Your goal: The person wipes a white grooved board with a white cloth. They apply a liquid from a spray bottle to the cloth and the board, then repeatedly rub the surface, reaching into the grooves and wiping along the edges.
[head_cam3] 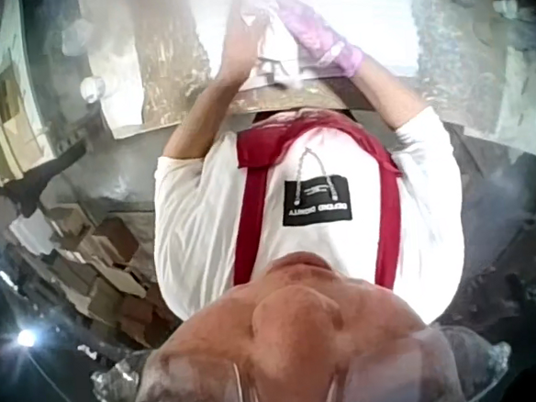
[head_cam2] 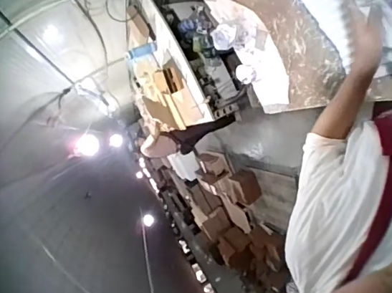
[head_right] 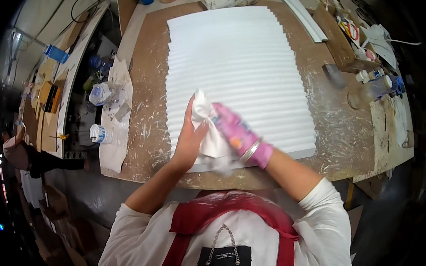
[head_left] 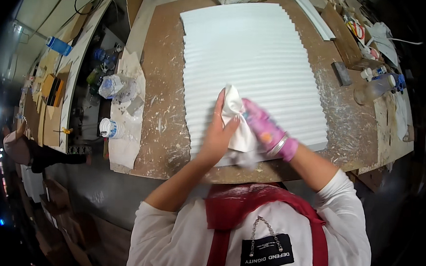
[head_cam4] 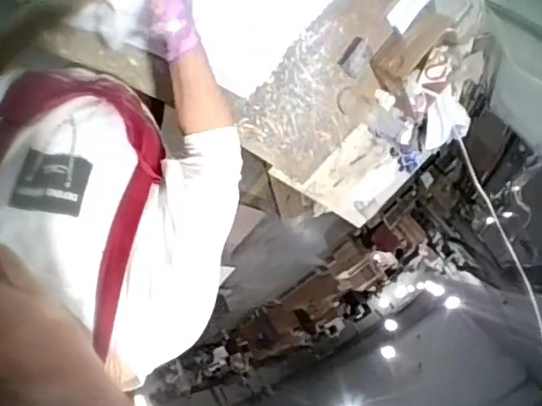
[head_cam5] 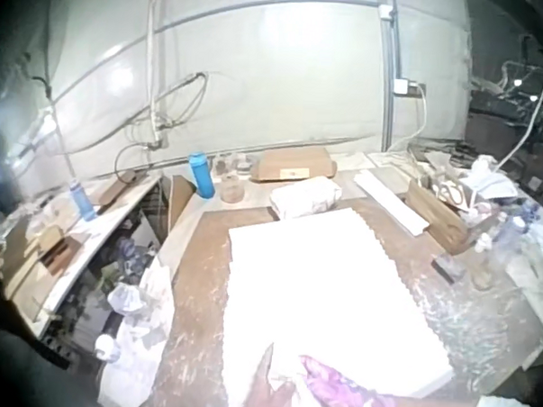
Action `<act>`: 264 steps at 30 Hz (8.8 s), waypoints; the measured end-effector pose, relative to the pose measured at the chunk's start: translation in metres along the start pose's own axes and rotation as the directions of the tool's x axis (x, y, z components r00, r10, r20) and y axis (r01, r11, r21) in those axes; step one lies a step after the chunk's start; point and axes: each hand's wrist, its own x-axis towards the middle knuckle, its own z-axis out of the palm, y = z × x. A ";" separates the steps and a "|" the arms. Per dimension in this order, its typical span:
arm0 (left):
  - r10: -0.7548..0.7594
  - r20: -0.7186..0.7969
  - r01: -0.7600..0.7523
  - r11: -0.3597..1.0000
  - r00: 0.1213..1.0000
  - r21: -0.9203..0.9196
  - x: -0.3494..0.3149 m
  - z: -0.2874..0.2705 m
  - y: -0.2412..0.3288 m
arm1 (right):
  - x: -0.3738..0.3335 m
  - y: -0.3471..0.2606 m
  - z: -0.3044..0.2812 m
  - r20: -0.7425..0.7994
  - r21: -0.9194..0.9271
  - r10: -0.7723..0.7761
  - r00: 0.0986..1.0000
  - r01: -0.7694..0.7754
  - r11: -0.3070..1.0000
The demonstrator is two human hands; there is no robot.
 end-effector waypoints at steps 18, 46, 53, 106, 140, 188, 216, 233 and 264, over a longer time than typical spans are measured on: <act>0.300 0.314 -0.358 0.105 0.901 0.928 0.231 0.052 -0.074 | 0.102 -0.021 -0.148 0.083 -0.991 -0.354 0.932 0.040 -0.129; 0.304 -0.159 0.010 0.440 0.939 0.898 0.049 -0.121 -0.049 | -0.023 -0.001 -0.103 0.215 -0.975 -0.254 0.943 0.190 -0.118; 0.205 0.043 -0.189 0.773 0.978 0.605 -0.004 0.011 0.018 | -0.031 -0.018 -0.015 -0.057 -0.254 -0.309 0.949 0.286 0.924; 0.468 0.135 -0.183 0.059 0.873 0.981 -0.069 -0.056 -0.073 | -0.087 0.013 -0.069 0.472 -0.881 -0.269 0.840 0.460 -0.111; 0.136 0.206 -0.198 -0.069 0.969 0.978 -0.058 0.030 -0.085 | -0.133 0.029 -0.154 0.317 -0.935 -0.422 0.849 0.354 0.009; 0.347 0.226 -0.244 0.007 0.910 0.970 -0.059 0.024 -0.125 | -0.059 0.016 -0.147 0.829 -0.557 -0.157 0.536 0.814 -0.165; 0.502 0.333 -0.463 0.158 0.798 0.872 0.308 -0.109 0.046 | -0.168 0.037 -0.065 0.182 -0.859 -0.143 0.973 0.229 0.459; 0.055 0.067 -0.051 -0.257 0.996 0.965 0.563 -0.130 -0.044 | -0.122 0.079 -0.021 -0.297 -0.499 -0.004 0.955 -0.151 0.853; 0.145 0.367 -0.387 0.152 0.919 0.910 0.356 0.018 -0.049 | -0.149 0.048 -0.017 -0.187 -0.364 0.285 0.940 -0.336 0.869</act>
